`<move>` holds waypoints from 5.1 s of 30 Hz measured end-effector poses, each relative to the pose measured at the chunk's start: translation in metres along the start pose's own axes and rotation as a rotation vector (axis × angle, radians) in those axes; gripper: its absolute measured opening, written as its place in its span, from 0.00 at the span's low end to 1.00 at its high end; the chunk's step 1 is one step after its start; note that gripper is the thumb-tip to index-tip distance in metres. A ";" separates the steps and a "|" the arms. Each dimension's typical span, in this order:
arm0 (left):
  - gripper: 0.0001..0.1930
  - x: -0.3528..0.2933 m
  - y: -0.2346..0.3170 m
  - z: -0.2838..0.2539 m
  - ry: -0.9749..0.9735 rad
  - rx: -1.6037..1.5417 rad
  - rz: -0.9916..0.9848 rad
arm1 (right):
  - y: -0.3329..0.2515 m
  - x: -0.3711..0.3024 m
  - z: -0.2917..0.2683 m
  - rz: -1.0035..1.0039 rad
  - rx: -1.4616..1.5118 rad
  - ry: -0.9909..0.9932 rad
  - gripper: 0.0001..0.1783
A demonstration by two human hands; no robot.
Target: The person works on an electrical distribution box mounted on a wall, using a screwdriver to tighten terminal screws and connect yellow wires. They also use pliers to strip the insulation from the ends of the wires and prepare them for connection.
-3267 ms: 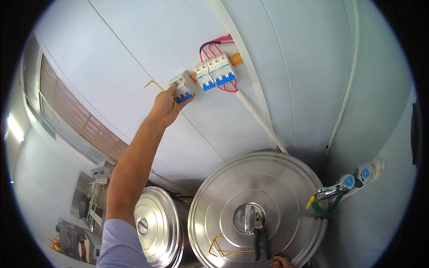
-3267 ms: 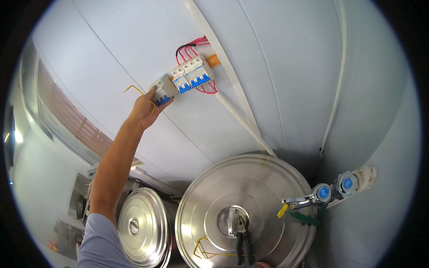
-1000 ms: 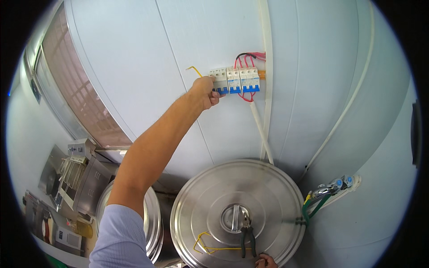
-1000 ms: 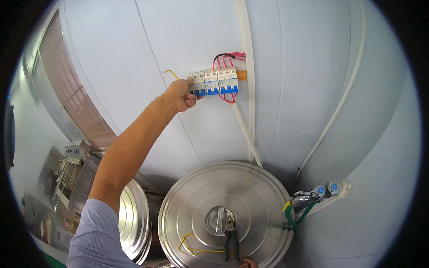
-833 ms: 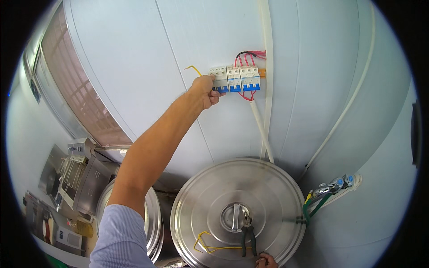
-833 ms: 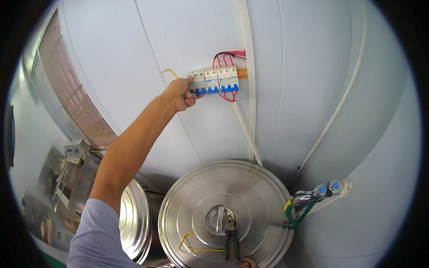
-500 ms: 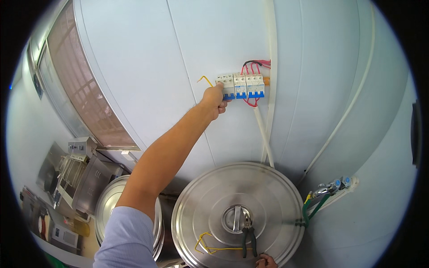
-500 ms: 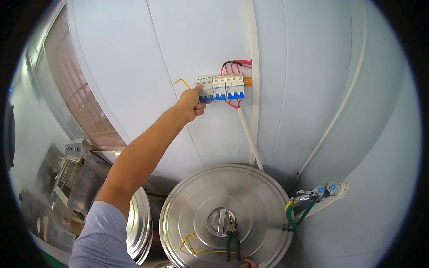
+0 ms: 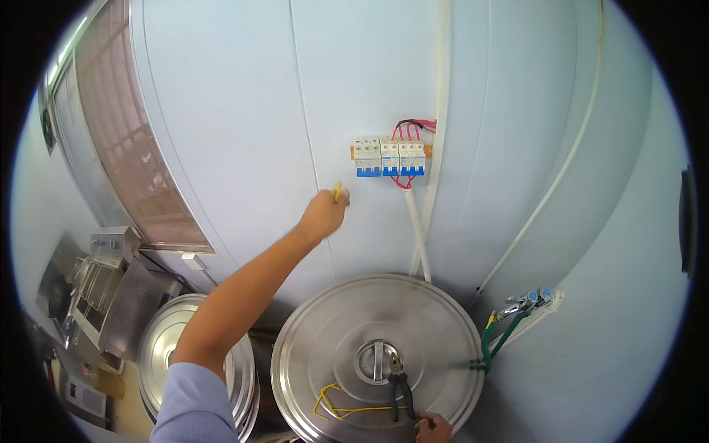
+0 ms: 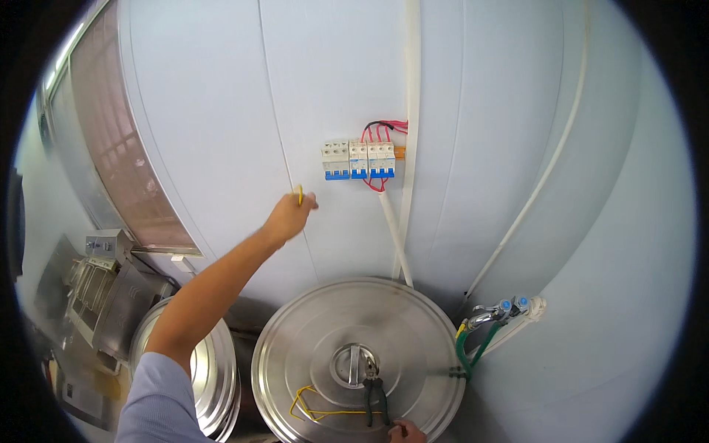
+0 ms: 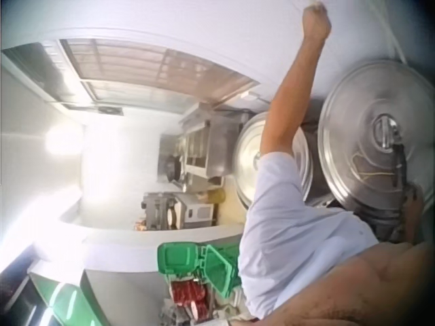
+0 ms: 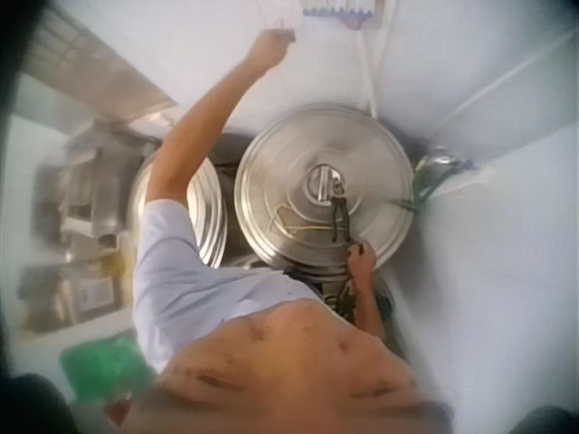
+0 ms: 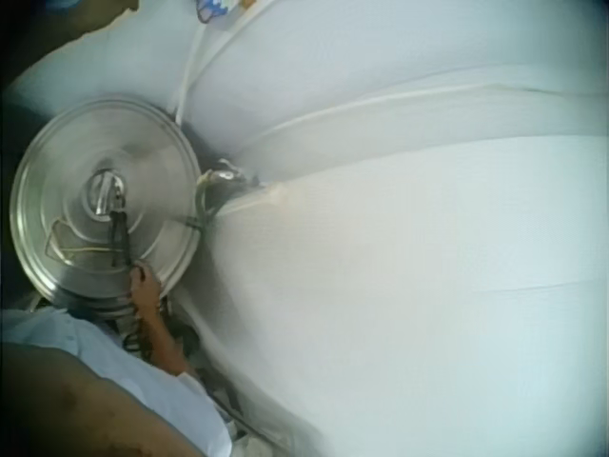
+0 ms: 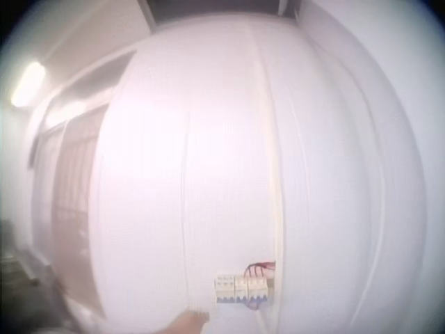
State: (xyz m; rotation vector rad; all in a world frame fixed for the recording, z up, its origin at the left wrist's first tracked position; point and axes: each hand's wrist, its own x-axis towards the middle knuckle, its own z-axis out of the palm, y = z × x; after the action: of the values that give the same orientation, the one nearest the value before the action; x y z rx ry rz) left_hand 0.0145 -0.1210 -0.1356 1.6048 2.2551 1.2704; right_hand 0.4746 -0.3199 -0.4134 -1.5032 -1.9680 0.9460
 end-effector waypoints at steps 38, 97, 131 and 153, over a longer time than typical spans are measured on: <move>0.09 0.084 0.103 -0.137 -0.287 0.014 0.761 | -0.483 0.287 -0.171 -0.736 -0.606 0.386 0.12; 0.08 0.150 0.083 -0.045 -0.049 0.052 0.492 | -0.116 0.051 -0.043 -0.099 0.316 0.842 0.09; 0.08 0.157 0.067 -0.034 -0.129 -0.083 0.504 | -0.082 0.038 0.001 -0.174 0.051 0.760 0.08; 0.11 0.191 0.041 -0.022 -0.118 -0.083 0.576 | -0.092 0.058 -0.017 -0.445 -0.196 0.991 0.11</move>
State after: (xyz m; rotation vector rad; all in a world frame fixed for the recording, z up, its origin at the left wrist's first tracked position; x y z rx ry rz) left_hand -0.0506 0.0265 -0.0238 2.3213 1.6987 1.2996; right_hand 0.4138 -0.2741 -0.3340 -1.1784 -1.5215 -0.1942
